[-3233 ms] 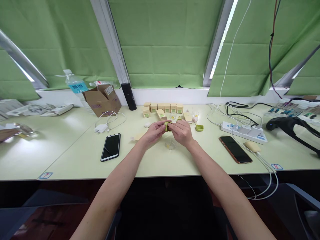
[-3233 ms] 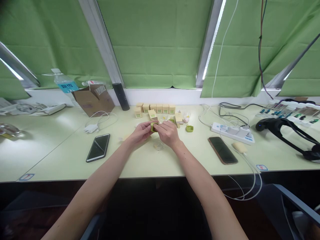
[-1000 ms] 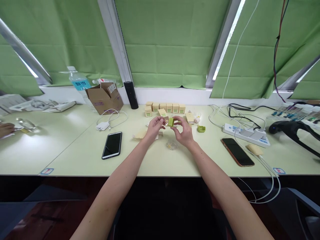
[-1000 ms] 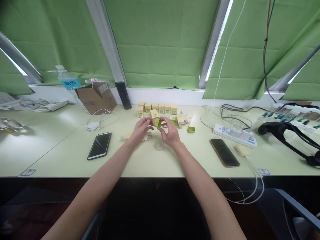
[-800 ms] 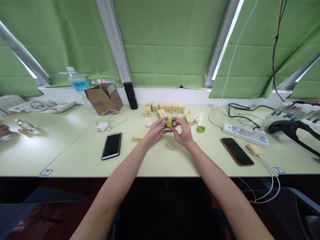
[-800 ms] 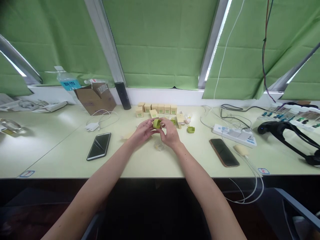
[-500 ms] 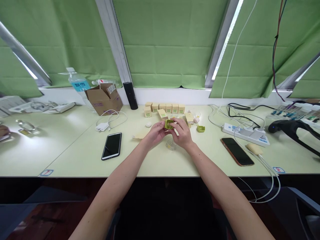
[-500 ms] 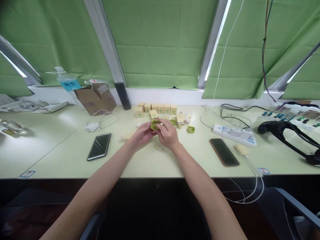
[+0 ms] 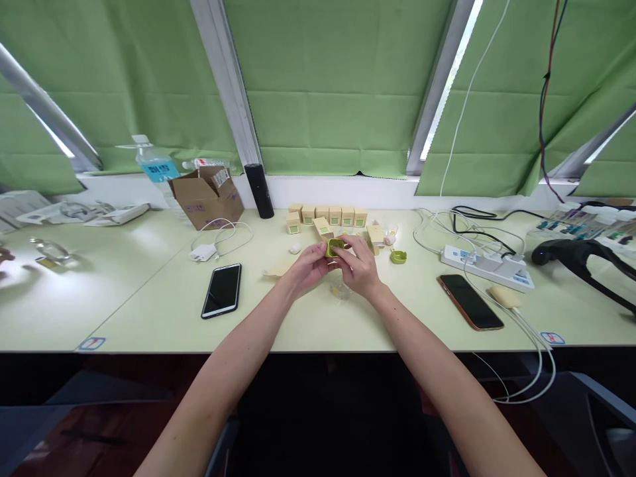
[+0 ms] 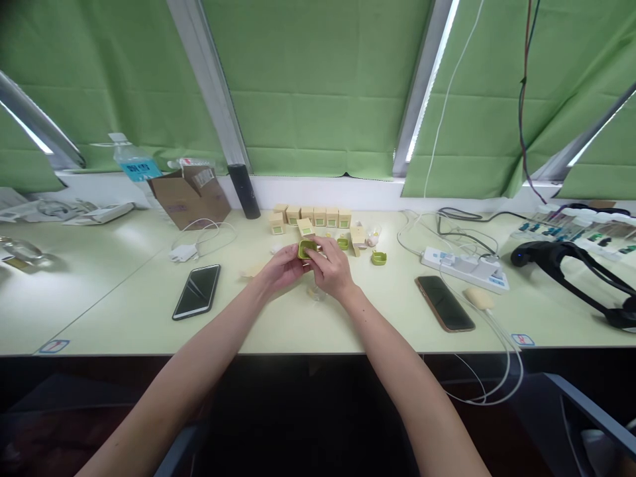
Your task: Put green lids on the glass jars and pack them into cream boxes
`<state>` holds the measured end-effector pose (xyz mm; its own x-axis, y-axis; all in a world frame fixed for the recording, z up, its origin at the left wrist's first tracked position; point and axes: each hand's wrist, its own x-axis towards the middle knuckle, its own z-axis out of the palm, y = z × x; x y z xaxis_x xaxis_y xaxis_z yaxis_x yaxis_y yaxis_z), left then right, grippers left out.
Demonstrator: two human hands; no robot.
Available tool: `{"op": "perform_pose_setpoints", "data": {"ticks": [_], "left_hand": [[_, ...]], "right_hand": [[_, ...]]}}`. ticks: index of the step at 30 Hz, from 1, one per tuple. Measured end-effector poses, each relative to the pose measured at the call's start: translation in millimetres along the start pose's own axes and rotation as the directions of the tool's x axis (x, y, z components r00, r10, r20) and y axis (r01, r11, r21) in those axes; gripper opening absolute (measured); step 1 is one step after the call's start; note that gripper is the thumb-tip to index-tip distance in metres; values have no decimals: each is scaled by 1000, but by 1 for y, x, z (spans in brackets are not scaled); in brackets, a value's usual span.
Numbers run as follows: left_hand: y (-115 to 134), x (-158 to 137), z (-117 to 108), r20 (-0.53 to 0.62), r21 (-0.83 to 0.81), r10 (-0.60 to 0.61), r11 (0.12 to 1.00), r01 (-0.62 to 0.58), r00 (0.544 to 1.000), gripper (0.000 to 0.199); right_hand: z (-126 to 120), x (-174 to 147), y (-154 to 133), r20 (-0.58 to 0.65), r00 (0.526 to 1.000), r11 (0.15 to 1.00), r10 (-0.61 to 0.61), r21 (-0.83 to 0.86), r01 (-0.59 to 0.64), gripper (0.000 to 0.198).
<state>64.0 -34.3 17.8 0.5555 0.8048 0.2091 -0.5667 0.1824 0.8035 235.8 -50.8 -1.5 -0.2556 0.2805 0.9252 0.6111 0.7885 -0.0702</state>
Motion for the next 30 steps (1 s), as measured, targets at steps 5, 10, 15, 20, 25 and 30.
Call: {"op": "perform_pose_setpoints", "data": {"ticks": [5,10,15,20,25,30], "left_hand": [[1,-1,0,22,4,-17,1000,17,1000,38],[0,-1,3,-20,-36,-2,999,1,1000,33],[1,-2,6,-10,-21,6,1000,-6,1000,34],[2,-2,7,16,13,18,1000,-19,1000,38],[2,-1,5,0,19,18,1000,-18,1000,37],[3,-2,7,-11,27,19,999,-18,1000,38]], "right_hand": [[0,1,1,-16,998,998,-53,44,54,27],[1,0,2,-48,999,999,-13,49,15,24],[2,-1,-1,-58,998,998,30,50,-27,20],[2,-2,-2,-73,997,996,31,82,-25,23],[1,-3,-1,-15,997,992,80,103,-78,23],[1,1,-4,-50,996,993,70,103,-65,21]]}}
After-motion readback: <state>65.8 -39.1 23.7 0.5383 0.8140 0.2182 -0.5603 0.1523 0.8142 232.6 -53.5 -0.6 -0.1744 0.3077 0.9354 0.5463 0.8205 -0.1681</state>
